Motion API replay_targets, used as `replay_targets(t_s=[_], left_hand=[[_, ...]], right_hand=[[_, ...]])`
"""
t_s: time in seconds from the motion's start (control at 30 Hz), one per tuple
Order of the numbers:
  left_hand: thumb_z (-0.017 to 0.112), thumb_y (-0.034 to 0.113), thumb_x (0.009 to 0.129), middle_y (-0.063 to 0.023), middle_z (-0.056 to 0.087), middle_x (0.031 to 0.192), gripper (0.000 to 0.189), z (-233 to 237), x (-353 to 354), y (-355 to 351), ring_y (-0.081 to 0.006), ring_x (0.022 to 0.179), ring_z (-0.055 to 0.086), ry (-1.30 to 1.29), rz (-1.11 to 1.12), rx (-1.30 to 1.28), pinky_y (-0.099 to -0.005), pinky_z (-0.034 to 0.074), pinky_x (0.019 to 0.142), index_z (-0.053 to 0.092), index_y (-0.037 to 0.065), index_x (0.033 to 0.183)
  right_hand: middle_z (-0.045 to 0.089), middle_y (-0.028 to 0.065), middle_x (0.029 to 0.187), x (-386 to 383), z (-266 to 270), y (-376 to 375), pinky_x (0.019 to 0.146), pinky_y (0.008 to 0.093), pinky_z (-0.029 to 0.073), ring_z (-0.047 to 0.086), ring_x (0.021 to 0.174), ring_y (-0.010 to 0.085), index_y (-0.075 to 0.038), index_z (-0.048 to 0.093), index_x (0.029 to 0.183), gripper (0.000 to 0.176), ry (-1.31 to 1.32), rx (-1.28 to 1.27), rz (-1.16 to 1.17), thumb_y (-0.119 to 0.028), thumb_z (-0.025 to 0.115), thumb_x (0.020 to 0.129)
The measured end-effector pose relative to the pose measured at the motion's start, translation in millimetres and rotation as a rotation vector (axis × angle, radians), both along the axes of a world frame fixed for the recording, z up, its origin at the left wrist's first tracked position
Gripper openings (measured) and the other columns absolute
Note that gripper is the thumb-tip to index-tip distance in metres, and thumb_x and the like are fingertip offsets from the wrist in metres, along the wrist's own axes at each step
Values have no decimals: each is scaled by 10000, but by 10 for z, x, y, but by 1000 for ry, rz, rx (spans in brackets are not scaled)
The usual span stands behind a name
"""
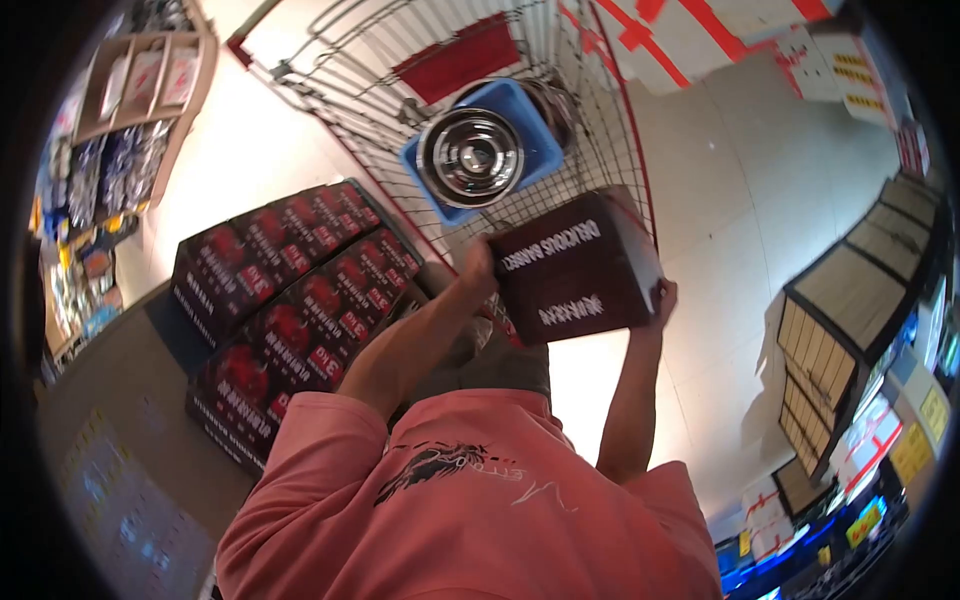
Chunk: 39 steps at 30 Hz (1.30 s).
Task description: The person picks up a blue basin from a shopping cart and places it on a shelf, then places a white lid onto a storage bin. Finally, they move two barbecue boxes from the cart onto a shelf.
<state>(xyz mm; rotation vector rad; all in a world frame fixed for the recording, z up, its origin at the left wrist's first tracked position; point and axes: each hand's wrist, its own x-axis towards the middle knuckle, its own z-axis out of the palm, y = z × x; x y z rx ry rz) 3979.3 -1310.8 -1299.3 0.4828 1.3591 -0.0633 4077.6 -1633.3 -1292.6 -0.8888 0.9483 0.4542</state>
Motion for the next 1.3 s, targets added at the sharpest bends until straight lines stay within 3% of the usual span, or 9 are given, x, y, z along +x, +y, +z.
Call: replay_targets(t_s=[0.1, 0.17, 0.27, 0.33, 0.37, 0.73, 0.83, 0.97, 1.3], left_hand=[[493, 246, 870, -109, 660, 912, 298, 921, 88, -106, -243, 806, 637, 21, 70, -75, -412, 541, 766, 659, 45, 1015], [482, 230, 879, -105, 659, 916, 290, 1248, 26, -138, -227, 805, 638, -25, 127, -29, -398, 544, 756, 655, 50, 1026], [456, 185, 893, -93, 654, 944, 282, 1674, -132, -107, -201, 825, 637, -174, 229, 8, -365, 550, 744, 642, 57, 1061], [442, 243, 928, -87, 622, 1057, 303, 1846, -247, -41, -225, 948, 618, -260, 261, 60, -425, 533, 846, 573, 83, 1149], [443, 249, 928, -79, 616, 1050, 306, 1935, -301, 16, -220, 970, 606, -300, 313, 33, -422, 526, 862, 571, 75, 1145], [494, 209, 929, -70, 597, 1032, 299, 3626, -1058, 1074, -176, 956, 569, -446, 644, 506, -312, 478, 854, 597, 5, 1122], [555, 255, 947, -67, 578, 1007, 307, 3744, -1400, 1418, -143, 912, 540, -444, 708, 718, -285, 458, 834, 562, 2, 1119], [568, 261, 947, -58, 559, 997, 308, 4185, -1781, 1816, -132, 898, 526, -478, 886, 752, -282, 454, 831, 537, 10, 1122], [602, 107, 847, -127, 507, 1081, 409, 4419, -2201, 3076, -173, 959, 535, -335, 1296, 1043, -324, 500, 834, 419, 5, 1197]], right_hand=[[529, 69, 896, -18, 399, -98, 804, 313, 481, 543, 863, 190, -45, 510, 930, 304, -111, -82, 122, -341, 498, 862], [526, 80, 928, -44, 458, -197, 841, 337, 473, 538, 901, 195, -26, 508, 976, 235, -620, -991, 556, -202, 624, 870], [564, 95, 1037, 244, -227, -710, 845, 307, 471, 536, 909, 179, -23, 538, 1097, 189, -650, -367, 298, -106, 536, 928], [587, 102, 1151, 422, 1734, 652, 874, 324, 498, 568, 981, 194, -32, 525, 1226, 311, -311, 31, 136, -149, 450, 949], [517, 97, 1321, 674, 1031, 321, 1024, 442, 462, 556, 1163, 261, -34, 532, 1217, 378, -589, -29, 236, -176, 365, 909], [560, 99, 1183, 682, 2415, 2819, 942, 409, 513, 567, 1091, 249, -38, 541, 1173, 373, -738, 443, 477, -272, 365, 942], [560, 106, 1182, 514, 2710, 3609, 918, 399, 515, 582, 1034, 245, -33, 570, 1102, 360, -1086, 120, 756, -285, 378, 932], [636, 133, 1115, 122, 3372, 4518, 909, 428, 521, 606, 1048, 289, -43, 593, 1156, 417, -810, 945, 813, -363, 420, 950], [626, 131, 1160, -657, 3612, 7383, 914, 432, 519, 602, 1059, 294, -42, 575, 1208, 461, -648, 1181, 1321, -400, 419, 963]])
